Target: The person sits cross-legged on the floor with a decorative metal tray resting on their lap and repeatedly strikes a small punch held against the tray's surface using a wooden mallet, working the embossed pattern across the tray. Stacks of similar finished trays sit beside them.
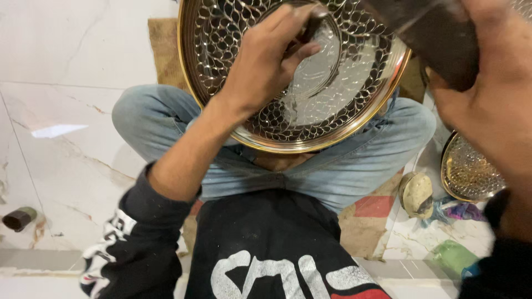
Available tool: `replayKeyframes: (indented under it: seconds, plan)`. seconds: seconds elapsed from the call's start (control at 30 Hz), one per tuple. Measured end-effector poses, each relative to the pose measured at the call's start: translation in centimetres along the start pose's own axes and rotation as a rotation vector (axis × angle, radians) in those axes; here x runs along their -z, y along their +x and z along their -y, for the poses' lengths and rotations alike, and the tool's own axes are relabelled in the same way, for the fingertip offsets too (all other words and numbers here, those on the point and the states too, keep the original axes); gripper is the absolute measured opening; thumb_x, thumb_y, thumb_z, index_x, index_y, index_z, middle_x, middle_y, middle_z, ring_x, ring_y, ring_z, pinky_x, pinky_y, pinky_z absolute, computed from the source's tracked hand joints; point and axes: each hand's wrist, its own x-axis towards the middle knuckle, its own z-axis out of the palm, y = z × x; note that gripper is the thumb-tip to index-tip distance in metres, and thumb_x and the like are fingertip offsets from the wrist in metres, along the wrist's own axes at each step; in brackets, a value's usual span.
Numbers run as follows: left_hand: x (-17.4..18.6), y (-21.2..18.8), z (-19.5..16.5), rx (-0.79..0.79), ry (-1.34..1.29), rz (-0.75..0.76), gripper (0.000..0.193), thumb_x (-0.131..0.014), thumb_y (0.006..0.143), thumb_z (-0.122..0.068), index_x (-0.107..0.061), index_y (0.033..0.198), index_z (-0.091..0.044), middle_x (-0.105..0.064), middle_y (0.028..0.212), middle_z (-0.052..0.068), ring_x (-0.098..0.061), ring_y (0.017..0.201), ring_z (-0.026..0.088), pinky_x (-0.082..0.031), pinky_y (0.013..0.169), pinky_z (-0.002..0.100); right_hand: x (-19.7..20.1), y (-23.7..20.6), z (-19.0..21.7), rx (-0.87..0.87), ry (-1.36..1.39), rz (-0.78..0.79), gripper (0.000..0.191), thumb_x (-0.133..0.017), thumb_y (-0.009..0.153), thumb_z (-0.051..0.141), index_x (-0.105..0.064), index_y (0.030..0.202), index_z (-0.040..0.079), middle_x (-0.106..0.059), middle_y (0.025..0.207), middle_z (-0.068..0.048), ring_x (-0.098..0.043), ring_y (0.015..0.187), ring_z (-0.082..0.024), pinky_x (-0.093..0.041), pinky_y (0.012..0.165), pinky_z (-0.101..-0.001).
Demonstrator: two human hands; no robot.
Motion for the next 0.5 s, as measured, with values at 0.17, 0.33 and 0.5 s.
replayKeyframes:
  seconds: [0.17,0.33,0.5]
  plan:
    - [0.0,2.1,1.9,-0.213,-0.030,0.197,0.044,-0.079,0.101,-0.008,-0.057,0.139,-0.005,-0.065,0.109,0.011,-0.069,0.096,0.028,-0.056,0.084,0.039,-3.3,-3.8,0.6,-0.248,0.033,-0.129,0.060,-0.071,0.102,0.003,-0.044,0.157,0.007,-0.064,0.124,-0.018,-0.069,0.106,-0.029,-0.059,0.093,-0.0371]
    - [-0.1,4.8,2.7,-0.350,-0.069,0.480,0.045,-0.080,0.092,-0.003,-0.066,0.135,0.000,-0.071,0.110,0.015,-0.069,0.100,0.035,-0.055,0.089,0.045,-6.3,-7.4,2.7,-0.492,0.274,-0.202,0.071,-0.079,0.096,0.007,-0.039,0.155,0.013,-0.069,0.123,-0.021,-0.069,0.103,-0.032,-0.059,0.093,-0.0406]
    - [0.3,5.9,2.4,-0.384,-0.084,0.579,0.047,-0.085,0.083,-0.009,-0.069,0.126,0.001,-0.072,0.103,0.018,-0.068,0.094,0.038,-0.054,0.083,0.048,-7.4,-7.6,5.8,-0.590,0.203,-0.107,0.091,-0.089,0.088,0.011,-0.041,0.165,0.019,-0.069,0.123,-0.024,-0.070,0.108,-0.044,-0.056,0.092,-0.0506]
